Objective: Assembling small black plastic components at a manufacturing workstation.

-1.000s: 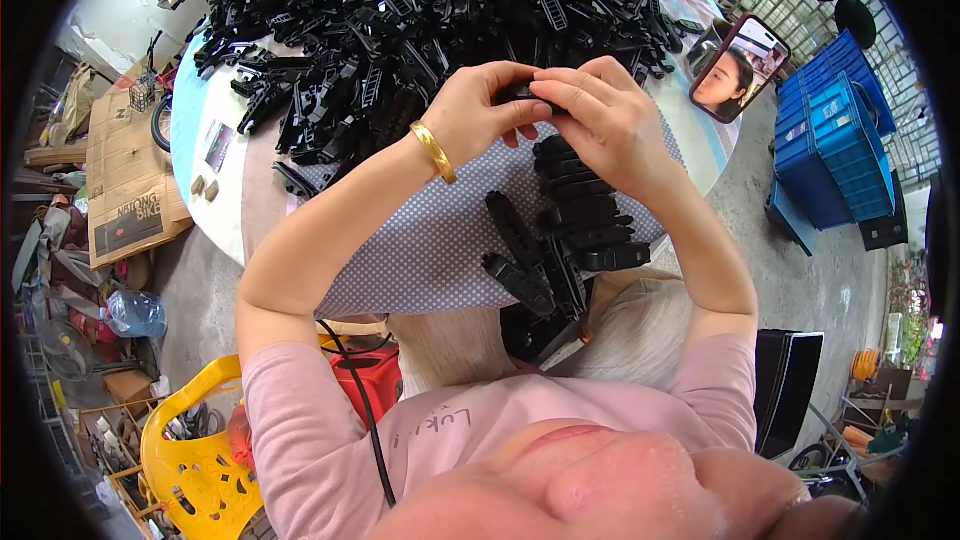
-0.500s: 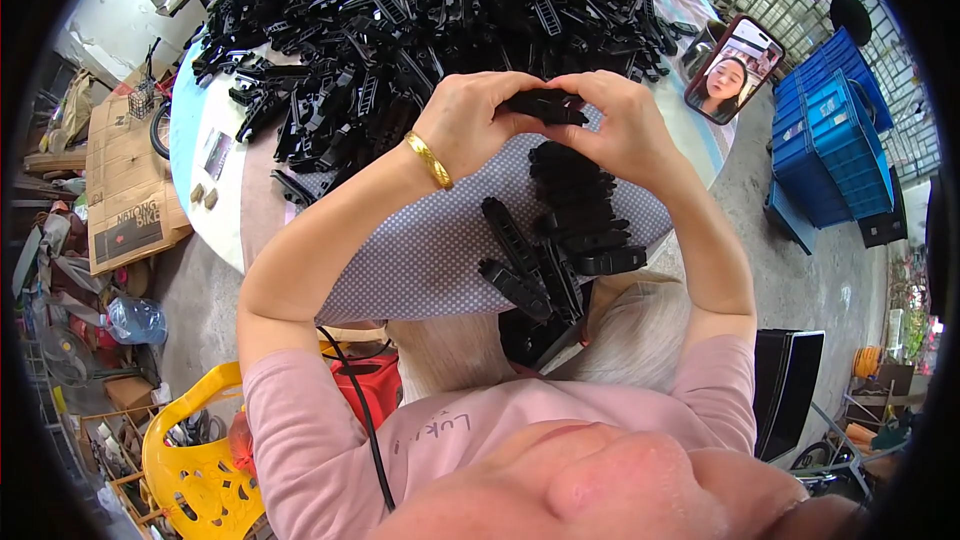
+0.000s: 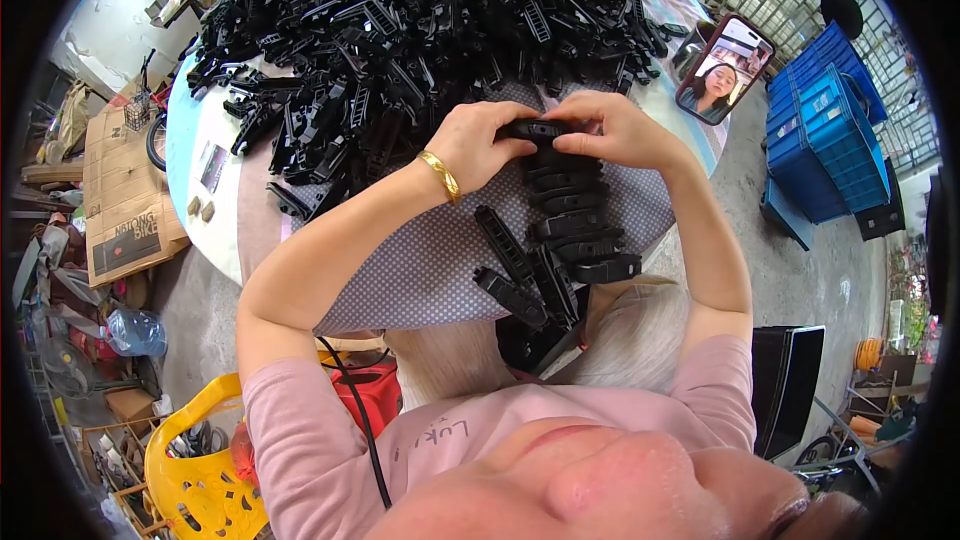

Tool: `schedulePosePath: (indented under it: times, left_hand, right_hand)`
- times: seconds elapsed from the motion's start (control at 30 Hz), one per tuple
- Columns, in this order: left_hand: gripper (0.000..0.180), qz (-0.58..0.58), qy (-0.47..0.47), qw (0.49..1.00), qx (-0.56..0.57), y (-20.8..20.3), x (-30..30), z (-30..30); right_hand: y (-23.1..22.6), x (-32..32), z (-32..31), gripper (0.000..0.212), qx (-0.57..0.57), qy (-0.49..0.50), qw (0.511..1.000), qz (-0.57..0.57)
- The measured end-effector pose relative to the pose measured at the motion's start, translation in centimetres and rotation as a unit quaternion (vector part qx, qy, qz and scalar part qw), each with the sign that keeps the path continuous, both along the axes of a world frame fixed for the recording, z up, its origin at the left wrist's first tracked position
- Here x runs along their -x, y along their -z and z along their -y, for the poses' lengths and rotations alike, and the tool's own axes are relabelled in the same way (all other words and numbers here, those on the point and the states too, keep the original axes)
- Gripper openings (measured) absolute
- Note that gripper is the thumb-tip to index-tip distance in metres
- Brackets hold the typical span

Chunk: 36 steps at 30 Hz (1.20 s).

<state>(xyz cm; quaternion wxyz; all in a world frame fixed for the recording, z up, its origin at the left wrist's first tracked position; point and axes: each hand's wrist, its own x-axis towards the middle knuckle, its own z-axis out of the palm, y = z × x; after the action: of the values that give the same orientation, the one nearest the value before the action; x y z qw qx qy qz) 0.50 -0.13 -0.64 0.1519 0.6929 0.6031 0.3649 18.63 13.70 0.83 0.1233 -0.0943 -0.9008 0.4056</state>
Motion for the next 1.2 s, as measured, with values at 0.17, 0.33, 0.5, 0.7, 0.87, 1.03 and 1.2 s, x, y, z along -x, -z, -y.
schedulePosePath:
  times: [0.17, 0.33, 0.5, 0.7, 0.87, 1.03, 1.2]
  left_hand:
    - [0.035, -0.024, -0.035, 0.996, 0.082, -0.9, -0.5, 0.4]
    - [0.037, -0.089, 0.036, 0.995, 0.009, -0.1, -0.9, 0.8]
    - [0.029, -0.197, -0.065, 0.966, -0.156, -1.1, -0.6, -0.4]
    - [0.037, -0.367, -0.147, 0.918, -0.039, -0.2, 0.7, -1.8]
    - [0.032, -0.339, -0.149, 0.926, -0.067, -0.1, 1.2, -1.6]
    - [0.021, -0.255, -0.135, 0.941, -0.176, -0.1, 1.5, -1.4]
    - [0.021, -0.195, -0.126, 0.951, -0.206, -0.5, 1.3, -1.0]
  right_hand:
    - [-0.5, 0.2, -0.9, 0.027, 0.016, 0.034, 0.999, 0.012]
    - [-0.9, 2.1, -0.3, 0.032, -0.216, 0.131, 0.962, -0.099]
    - [0.4, 5.1, -0.4, 0.039, -0.407, 0.104, 0.904, -0.083]
    - [0.8, 5.2, -1.3, 0.035, -0.407, 0.069, 0.899, -0.145]
    - [-1.2, 3.0, 0.7, 0.034, -0.158, 0.138, 0.962, -0.175]
    - [-0.6, 0.8, 0.3, 0.034, -0.055, 0.109, 0.989, -0.079]
    - [0.3, -0.1, -0.5, 0.033, -0.118, 0.107, 0.987, -0.027]
